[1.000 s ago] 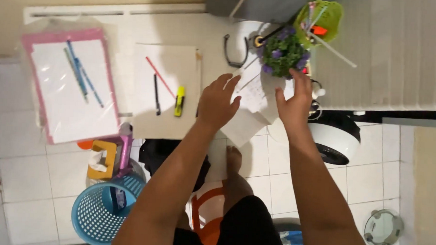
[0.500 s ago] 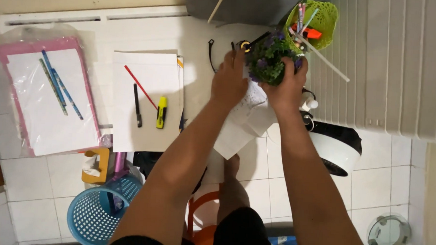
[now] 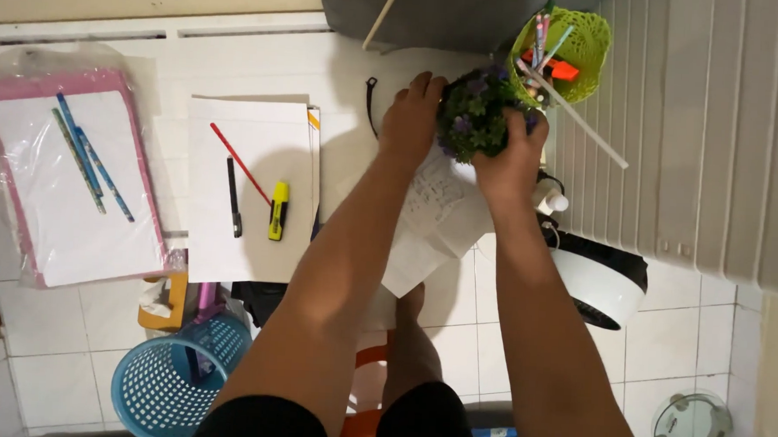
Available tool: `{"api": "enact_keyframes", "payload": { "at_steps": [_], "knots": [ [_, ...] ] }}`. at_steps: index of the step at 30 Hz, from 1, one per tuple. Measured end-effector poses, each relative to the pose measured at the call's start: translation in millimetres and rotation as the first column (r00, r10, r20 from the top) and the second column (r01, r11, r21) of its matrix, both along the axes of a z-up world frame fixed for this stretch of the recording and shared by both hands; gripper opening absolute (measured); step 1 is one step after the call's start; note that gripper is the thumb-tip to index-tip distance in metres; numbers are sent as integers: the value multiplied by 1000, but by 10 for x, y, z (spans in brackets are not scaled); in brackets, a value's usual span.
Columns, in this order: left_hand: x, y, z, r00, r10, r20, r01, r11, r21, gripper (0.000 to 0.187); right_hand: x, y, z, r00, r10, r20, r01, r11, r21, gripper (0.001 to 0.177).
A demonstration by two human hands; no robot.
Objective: Clearing and organizing items on a desk, including moving a backpack, sorting papers, and placing small objects into containers.
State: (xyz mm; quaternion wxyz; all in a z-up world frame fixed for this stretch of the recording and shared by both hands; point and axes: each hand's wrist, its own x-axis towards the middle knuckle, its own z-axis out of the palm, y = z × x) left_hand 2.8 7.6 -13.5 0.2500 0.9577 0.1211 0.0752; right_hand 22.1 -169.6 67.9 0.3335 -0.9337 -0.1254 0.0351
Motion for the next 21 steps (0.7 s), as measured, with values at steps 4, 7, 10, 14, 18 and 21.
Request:
{"api": "enact_keyframes", "payload": {
  "at_steps": [4,7,10,14,18,21],
  "knots": [
    [-52,43,73,993,5,120,-30,979,201,58,55,2,-214,995,-59,75,58,998,5,68],
    [-62,60,125,996,11,85,-31,970,241,57,68,1,-221,996,-55,76,51,997,50,65],
    [-119,98,303,986,49,162,-90,963,253,49,82,-10,-281,990,-87,111,79,994,80,59],
    [-254,177,602,956,98,275,-148,975,167,48,35,27,-256,974,-83,212,54,989,136,58],
    [-353,340,610,928,165,334,-228,961,158,43,-4,161,-31,959,-44,279,-15,978,207,56],
    [-471,458,707,908,226,353,-276,956,98,47,-50,301,50,955,11,295,-83,969,231,55]
  ]
}}
